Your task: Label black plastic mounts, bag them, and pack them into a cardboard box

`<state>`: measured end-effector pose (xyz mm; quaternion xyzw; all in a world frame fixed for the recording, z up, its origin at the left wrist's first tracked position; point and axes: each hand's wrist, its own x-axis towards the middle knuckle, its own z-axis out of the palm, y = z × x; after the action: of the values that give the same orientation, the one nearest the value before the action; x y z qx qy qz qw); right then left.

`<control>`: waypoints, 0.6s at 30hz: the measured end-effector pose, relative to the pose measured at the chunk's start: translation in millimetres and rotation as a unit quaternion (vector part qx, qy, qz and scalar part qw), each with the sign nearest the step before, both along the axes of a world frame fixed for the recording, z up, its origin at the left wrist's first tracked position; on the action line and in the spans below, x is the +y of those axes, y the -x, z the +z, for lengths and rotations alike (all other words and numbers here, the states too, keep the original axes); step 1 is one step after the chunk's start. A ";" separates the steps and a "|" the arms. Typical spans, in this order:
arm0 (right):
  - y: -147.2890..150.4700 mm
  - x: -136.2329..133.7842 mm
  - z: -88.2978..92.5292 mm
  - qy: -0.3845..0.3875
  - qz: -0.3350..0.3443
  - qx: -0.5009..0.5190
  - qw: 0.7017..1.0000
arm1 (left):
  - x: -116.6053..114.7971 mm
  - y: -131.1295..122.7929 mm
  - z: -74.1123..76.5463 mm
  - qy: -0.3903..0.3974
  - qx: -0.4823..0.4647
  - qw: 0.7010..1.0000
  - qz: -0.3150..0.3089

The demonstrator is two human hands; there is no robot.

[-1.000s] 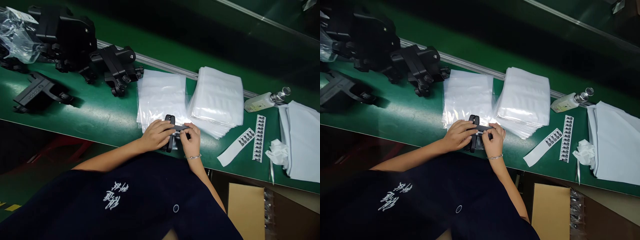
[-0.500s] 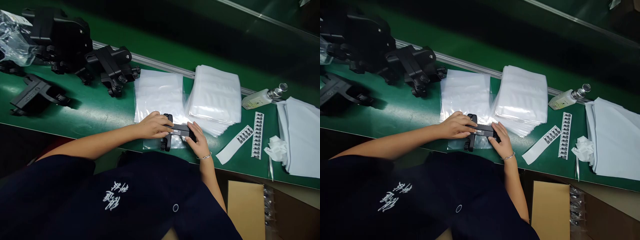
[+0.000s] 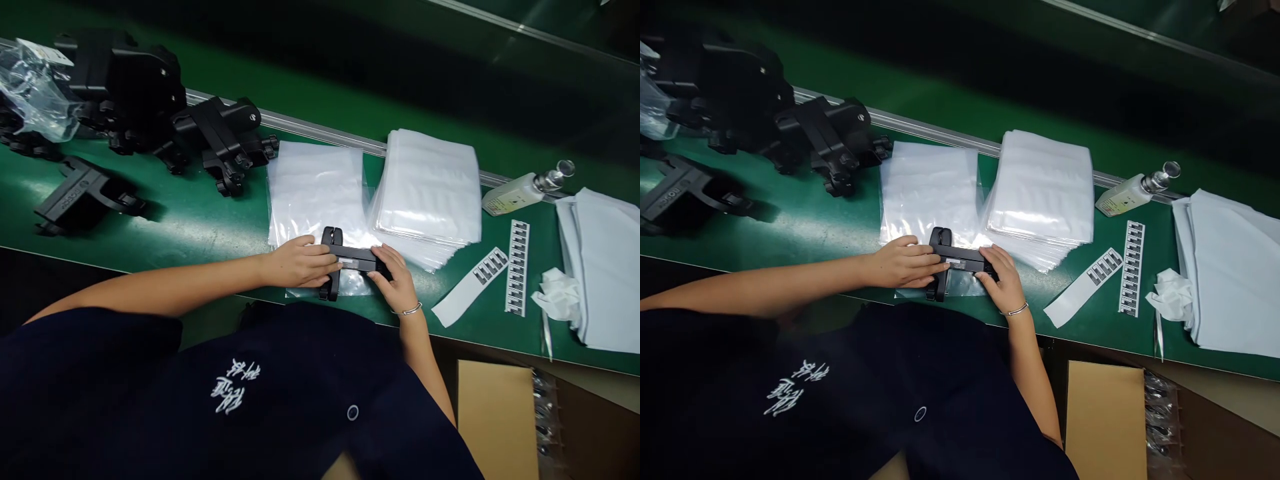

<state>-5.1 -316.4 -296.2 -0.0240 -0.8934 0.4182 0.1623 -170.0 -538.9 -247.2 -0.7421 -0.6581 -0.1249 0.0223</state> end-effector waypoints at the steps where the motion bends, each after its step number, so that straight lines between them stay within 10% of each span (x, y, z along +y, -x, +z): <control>1: 0.3 0.1 -0.6 -0.007 0.003 0.007 1.000 | -7.5 0.0 -0.6 -0.022 0.033 0.999 0.013; 12: 0.7 -2.7 -2.4 -0.056 0.008 0.018 0.998 | -9.0 8.2 13.2 -0.083 0.075 0.993 0.026; 18: 0.8 -6.4 -1.0 -0.039 0.009 0.015 0.999 | 16.5 34.4 31.1 0.057 0.066 0.990 -0.116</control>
<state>-5.9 -322.9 -297.2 -0.0037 -0.9068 0.3844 0.1729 -204.4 -522.5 -216.2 -0.8199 -0.5710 -0.0402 0.0088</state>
